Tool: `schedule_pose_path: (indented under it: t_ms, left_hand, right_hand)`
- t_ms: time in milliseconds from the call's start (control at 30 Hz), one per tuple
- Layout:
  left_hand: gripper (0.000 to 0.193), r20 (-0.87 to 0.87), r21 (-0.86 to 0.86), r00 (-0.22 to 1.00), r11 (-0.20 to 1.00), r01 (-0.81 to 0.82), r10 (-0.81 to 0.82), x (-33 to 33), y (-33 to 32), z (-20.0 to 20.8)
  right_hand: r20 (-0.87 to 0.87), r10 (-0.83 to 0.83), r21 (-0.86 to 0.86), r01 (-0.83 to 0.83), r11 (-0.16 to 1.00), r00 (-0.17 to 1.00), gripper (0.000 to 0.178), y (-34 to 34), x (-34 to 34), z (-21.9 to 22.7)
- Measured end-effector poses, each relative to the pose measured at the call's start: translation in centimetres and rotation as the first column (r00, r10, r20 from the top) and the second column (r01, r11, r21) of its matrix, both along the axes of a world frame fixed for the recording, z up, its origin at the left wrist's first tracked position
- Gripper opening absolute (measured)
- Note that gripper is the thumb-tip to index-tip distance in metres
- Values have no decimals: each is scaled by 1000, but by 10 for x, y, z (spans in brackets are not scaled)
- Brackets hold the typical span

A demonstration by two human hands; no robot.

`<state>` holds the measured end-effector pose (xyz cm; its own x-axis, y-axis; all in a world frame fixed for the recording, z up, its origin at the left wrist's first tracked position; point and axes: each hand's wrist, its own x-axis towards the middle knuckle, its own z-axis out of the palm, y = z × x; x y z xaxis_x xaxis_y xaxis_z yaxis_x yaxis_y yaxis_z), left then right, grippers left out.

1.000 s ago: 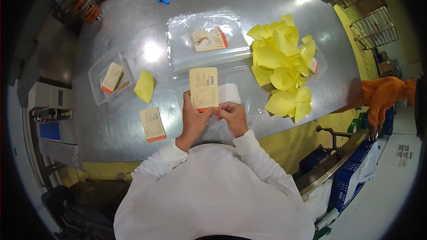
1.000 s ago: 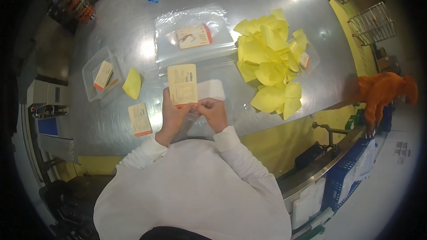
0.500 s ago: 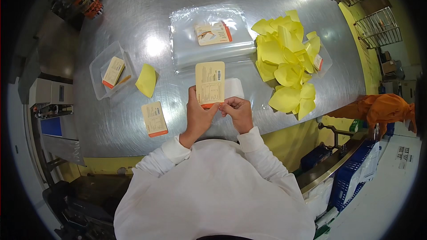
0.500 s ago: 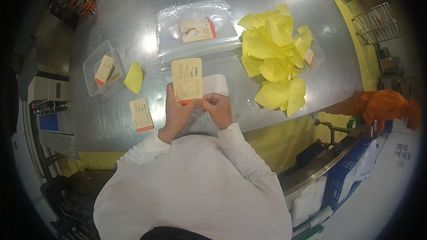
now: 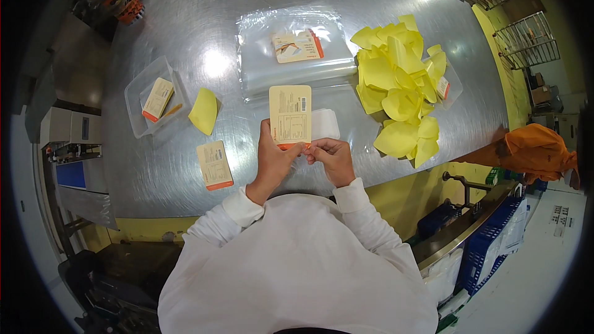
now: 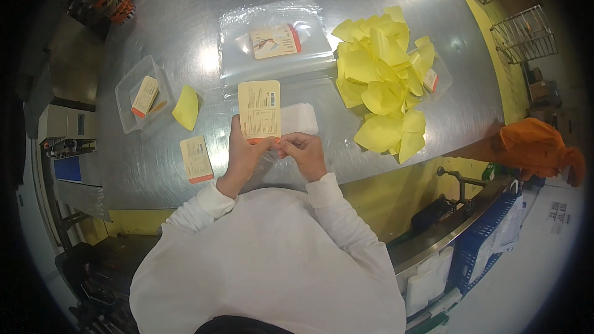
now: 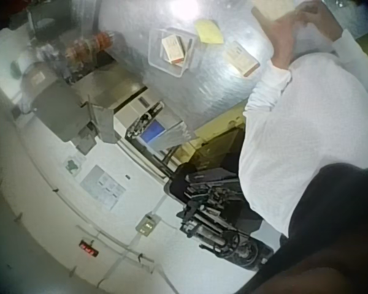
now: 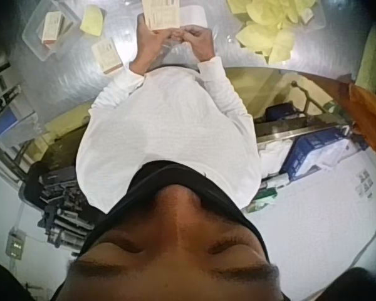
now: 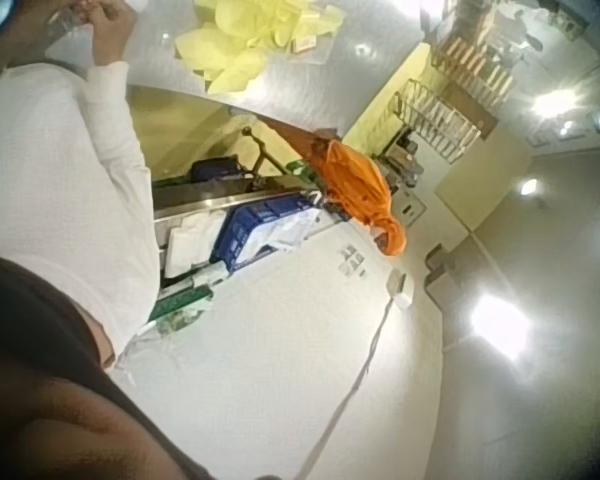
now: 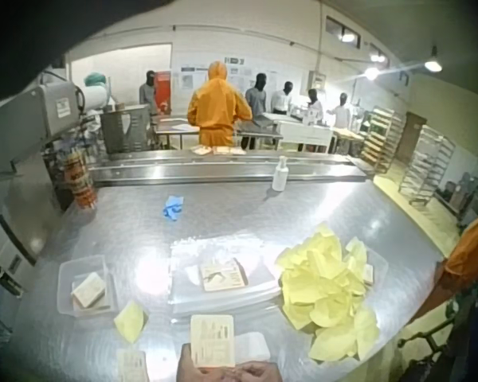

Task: The person places small rectangular boxes onto a clear plastic sheet on a stainless steel table, folds the sheet over the boxes, and seals the package. The person handles the boxes and plastic sheet by hand, while a colleague in an orange suit works nearby.

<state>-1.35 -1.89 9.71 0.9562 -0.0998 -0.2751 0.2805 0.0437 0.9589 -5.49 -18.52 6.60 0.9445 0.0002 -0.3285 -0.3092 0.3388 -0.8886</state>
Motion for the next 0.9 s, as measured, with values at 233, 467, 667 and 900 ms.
schedule_pose_path:
  t_ms: [233, 467, 667, 900]
  left_hand:
    - [59, 66, 66, 998, 998, 11, -15, 0, 2, -9]
    - [61, 26, 31, 999, 999, 27, -28, 0, 2, -8]
    - [68, 252, 182, 968, 983, -29, -18, -6, -1, 1]
    - [13, 423, 379, 878, 924, 53, -224, -5, 7, -24]
  right_hand:
    - [17, 29, -60, -28, 998, 999, 11, -1, 2, 1]
    - [32, 26, -76, -23, 997, 999, 9, 0, 1, -1]
    - [29, -17, -105, 20, 994, 999, 7, 2, 0, -4]
    - [179, 26, -319, 33, 947, 984, 6, -6, 7, -27]
